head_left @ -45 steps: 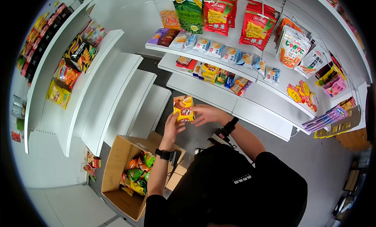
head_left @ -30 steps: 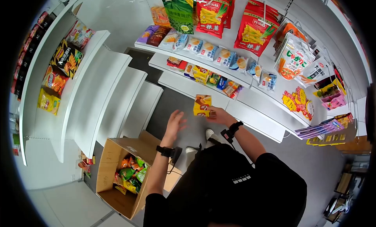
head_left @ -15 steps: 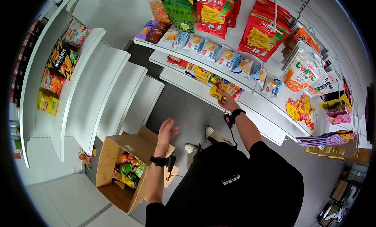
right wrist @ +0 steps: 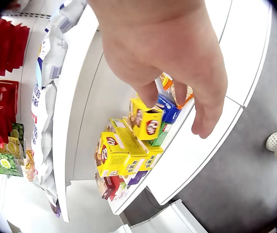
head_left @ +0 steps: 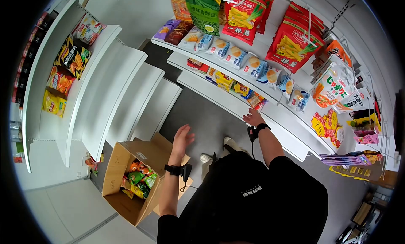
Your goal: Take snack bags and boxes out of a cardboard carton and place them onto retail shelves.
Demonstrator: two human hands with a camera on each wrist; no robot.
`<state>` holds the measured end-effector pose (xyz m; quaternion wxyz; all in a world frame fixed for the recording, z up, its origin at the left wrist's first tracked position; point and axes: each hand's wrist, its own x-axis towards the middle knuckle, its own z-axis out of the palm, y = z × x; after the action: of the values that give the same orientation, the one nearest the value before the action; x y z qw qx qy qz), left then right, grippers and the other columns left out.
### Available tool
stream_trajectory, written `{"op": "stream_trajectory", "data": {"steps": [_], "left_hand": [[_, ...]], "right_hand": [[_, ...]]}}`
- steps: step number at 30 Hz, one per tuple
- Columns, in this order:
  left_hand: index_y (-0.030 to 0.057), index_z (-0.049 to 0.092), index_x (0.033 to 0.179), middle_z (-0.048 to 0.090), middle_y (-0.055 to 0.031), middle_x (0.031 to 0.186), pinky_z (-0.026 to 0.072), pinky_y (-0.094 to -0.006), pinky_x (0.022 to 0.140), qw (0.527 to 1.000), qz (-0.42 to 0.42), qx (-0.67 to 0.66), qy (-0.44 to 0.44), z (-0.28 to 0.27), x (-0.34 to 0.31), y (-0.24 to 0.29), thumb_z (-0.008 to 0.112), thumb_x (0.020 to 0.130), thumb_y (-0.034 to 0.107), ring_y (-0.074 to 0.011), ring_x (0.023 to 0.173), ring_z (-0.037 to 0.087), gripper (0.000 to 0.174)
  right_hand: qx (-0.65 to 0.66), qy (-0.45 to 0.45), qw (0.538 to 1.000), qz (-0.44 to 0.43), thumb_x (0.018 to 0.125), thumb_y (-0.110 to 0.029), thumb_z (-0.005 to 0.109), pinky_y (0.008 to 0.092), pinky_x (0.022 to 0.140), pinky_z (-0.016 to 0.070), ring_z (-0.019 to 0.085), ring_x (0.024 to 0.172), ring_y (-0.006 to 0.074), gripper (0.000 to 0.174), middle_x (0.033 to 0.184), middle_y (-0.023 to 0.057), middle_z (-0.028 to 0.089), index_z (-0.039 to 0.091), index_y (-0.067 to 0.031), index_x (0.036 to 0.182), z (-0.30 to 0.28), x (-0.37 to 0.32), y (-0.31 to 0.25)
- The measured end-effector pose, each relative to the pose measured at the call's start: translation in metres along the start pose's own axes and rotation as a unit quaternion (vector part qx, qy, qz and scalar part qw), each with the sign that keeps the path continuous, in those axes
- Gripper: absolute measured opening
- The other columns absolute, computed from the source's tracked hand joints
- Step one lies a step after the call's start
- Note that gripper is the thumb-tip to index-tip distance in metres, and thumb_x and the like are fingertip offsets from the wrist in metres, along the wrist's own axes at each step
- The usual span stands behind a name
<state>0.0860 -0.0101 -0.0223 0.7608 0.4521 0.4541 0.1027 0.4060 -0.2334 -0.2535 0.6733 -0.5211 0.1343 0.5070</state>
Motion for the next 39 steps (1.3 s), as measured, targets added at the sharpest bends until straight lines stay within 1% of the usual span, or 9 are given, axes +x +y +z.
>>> {"op": "stream_trajectory", "data": {"steps": [1,2,7,10,15,18,20,30,39], "left_hand": [[0.0066,0.049,0.125,0.053,-0.0051,0.115,0.0483,-0.0308,0.081,1.000,-0.001,0.001,-0.001,0.001,0.001,0.001,0.054,0.091,0.033,-0.0165,0.094,0.058,0.043],[0.0067,0.049,0.124,0.054,-0.0049,0.115,0.0484,-0.0308,0.081,1.000,0.000,-0.002,-0.003,0.001,0.002,0.001,0.054,0.091,0.032,-0.0164,0.093,0.059,0.043],[0.0072,0.050,0.122,0.054,-0.0042,0.114,0.0485,-0.0309,0.080,1.000,-0.002,-0.016,-0.009,0.002,0.009,-0.002,0.054,0.091,0.032,-0.0161,0.092,0.059,0.040],[0.0073,0.051,0.121,0.054,-0.0039,0.113,0.0486,-0.0309,0.080,1.000,0.002,-0.017,-0.002,0.001,0.007,0.000,0.054,0.091,0.032,-0.0160,0.092,0.059,0.039],[0.0068,0.051,0.122,0.055,-0.0023,0.111,0.0472,-0.0287,0.077,1.000,0.005,-0.030,-0.003,-0.004,0.006,-0.004,0.055,0.089,0.032,-0.0152,0.091,0.057,0.041],[0.0083,0.053,0.118,0.057,-0.0019,0.108,0.0475,-0.0281,0.076,0.998,0.026,-0.052,0.010,-0.012,0.005,-0.013,0.053,0.090,0.032,-0.0150,0.088,0.057,0.037],[0.0091,0.053,0.116,0.056,-0.0024,0.108,0.0476,-0.0284,0.076,0.997,0.019,-0.073,0.024,-0.018,0.002,-0.019,0.053,0.090,0.032,-0.0155,0.090,0.056,0.035],[0.0058,0.051,0.117,0.055,-0.0067,0.110,0.0461,-0.0338,0.084,0.981,0.010,-0.128,0.147,-0.055,-0.055,-0.050,0.052,0.090,0.036,-0.0206,0.099,0.056,0.041],[0.0069,0.051,0.117,0.056,-0.0078,0.108,0.0470,-0.0371,0.081,0.947,0.033,-0.219,0.234,-0.108,-0.080,-0.093,0.054,0.088,0.035,-0.0230,0.095,0.057,0.040]], "right_hand": [[0.100,0.017,0.994,0.027,0.091,-0.027,0.052,0.0485,0.098,0.0389,0.040,0.121,0.0414,0.058,0.137,0.0235,0.028,0.025,-0.0048,0.138,0.002,0.001,-0.001],[0.112,0.030,0.993,0.029,0.091,-0.028,0.053,0.0484,0.098,0.0389,0.040,0.121,0.0410,0.059,0.137,0.0230,0.028,0.025,-0.0041,0.137,0.004,0.002,-0.002],[0.169,0.051,0.983,0.049,0.090,-0.026,0.054,0.0490,0.093,0.0436,0.046,0.116,0.0388,0.059,0.138,0.0205,0.029,0.027,-0.0055,0.138,0.017,0.000,-0.017],[0.170,0.041,0.983,0.048,0.090,-0.027,0.053,0.0487,0.095,0.0424,0.046,0.117,0.0387,0.062,0.138,0.0204,0.029,0.024,-0.0052,0.139,0.025,0.004,-0.021],[0.173,0.041,0.983,0.045,0.087,-0.027,0.055,0.0501,0.091,0.0436,0.049,0.111,0.0375,0.051,0.129,0.0191,0.037,0.035,-0.0038,0.127,0.024,0.011,-0.020],[0.165,0.037,0.982,0.083,0.085,-0.026,0.056,0.0501,0.088,0.0444,0.051,0.105,0.0357,0.041,0.116,0.0174,0.046,0.041,-0.0042,0.116,0.026,0.021,-0.019],[0.148,0.044,0.983,0.096,0.085,-0.027,0.055,0.0494,0.089,0.0445,0.050,0.106,0.0345,0.041,0.113,0.0172,0.049,0.041,-0.0043,0.117,0.023,0.031,-0.014],[0.023,0.028,0.985,0.171,0.089,-0.026,0.048,0.0463,0.092,0.0449,0.048,0.114,0.0319,0.048,0.124,0.0168,0.045,0.035,-0.0035,0.128,0.033,0.056,0.009],[-0.055,-0.006,0.981,0.185,0.087,-0.026,0.052,0.0441,0.096,0.0425,0.049,0.114,0.0296,0.047,0.125,0.0147,0.046,0.038,-0.0049,0.127,0.132,0.042,0.012]]}}
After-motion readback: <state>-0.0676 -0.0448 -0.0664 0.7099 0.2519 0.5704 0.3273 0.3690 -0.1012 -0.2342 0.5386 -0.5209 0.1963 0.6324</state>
